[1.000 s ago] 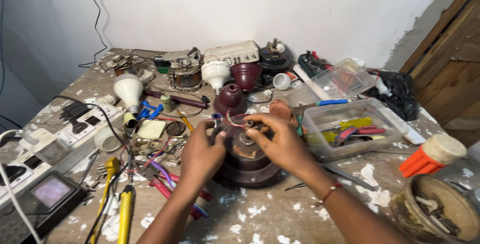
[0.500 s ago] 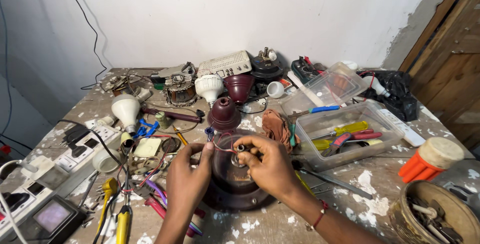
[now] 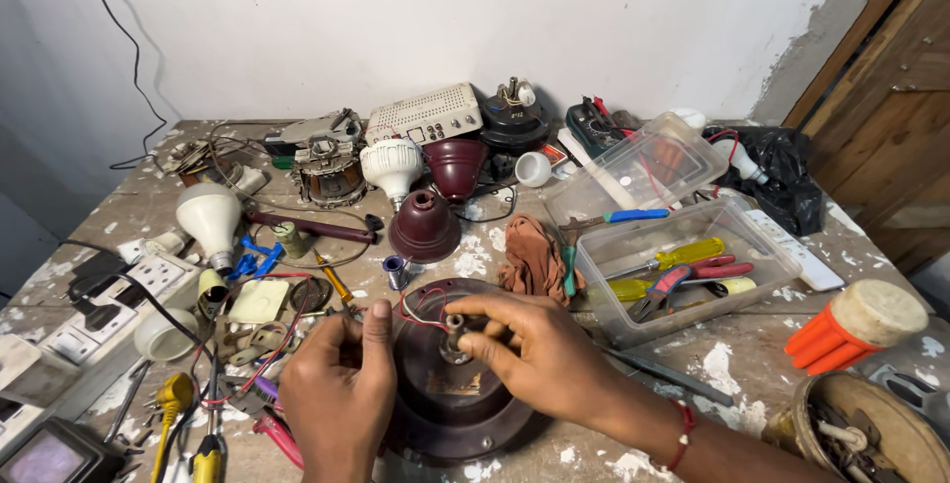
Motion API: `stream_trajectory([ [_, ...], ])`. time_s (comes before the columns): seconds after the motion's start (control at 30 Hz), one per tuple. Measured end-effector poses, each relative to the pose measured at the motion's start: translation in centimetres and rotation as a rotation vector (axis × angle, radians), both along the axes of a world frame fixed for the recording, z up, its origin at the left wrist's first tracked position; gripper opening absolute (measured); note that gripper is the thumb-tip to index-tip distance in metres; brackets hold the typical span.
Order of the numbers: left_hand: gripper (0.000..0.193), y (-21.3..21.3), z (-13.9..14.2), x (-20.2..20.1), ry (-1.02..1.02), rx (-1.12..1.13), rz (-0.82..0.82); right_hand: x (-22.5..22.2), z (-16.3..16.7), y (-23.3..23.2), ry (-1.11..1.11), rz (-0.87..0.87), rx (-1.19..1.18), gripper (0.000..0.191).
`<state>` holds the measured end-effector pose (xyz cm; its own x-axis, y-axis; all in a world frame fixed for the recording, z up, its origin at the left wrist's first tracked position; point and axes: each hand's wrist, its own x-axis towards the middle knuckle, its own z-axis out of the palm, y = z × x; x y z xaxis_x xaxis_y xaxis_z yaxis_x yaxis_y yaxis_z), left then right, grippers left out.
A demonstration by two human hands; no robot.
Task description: The person works on a ceiling fan motor base on a cluttered workbench. They scrub the motor housing and terminal area with a toothbrush, route and position red wires, then use a screwdriver to tighten screws on the housing, and finally wipe a small part with a cloth.
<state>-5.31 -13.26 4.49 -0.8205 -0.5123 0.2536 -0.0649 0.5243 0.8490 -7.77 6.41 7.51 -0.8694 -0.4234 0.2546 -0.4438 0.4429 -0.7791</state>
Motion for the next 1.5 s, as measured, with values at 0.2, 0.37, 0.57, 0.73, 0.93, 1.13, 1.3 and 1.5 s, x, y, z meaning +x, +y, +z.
stream_trajectory([
  [0.2, 0.023, 1.8, 0.6, -0.1, 0.418, -0.021, -0.216, -0.5, 3.6, 3.7, 0.083, -0.133, 0.377, 0.043],
  [0.37, 0.023, 3.5, 0.7, 0.1, 0.475, 0.024, -0.320, -2.2, 6.3, 10.0, 0.055, -0.312, 0.799, 0.033],
  [0.57, 0.021, 4.5, 1.1, 0.5, 0.538, -0.053, -0.328, -6.4, 4.2, 14.6, -0.071, -0.238, 0.943, 0.031],
  [0.73, 0.023, 4.4, 1.4, 0.5, 0.498, -0.072, -0.331, -8.5, 1.2, 14.7, -0.020, -0.027, 0.962, 0.033],
  [0.93, 0.025, 4.3, 2.3, 0.2, 0.436, -0.071, -0.378, -8.6, 2.0, 14.2, 0.051, -0.074, 0.992, 0.029],
  [1.13, 0.029, 4.3, 2.5, -0.3, 0.356, -0.025, -0.377, -8.4, 6.9, 18.4, 0.158, -0.359, 0.685, 0.030],
  [1.3, 0.031, 4.9, 2.7, -0.7, 0.378, -0.067, -0.353, -7.1, 9.4, 22.1, 0.104, -0.486, -0.027, 0.027],
  [1.5, 0.029, 5.9, 3.3, -0.5, 0.421, -0.096, -0.308, -5.4, 9.6, 24.5, -0.188, -0.557, -0.538, 0.026],
])
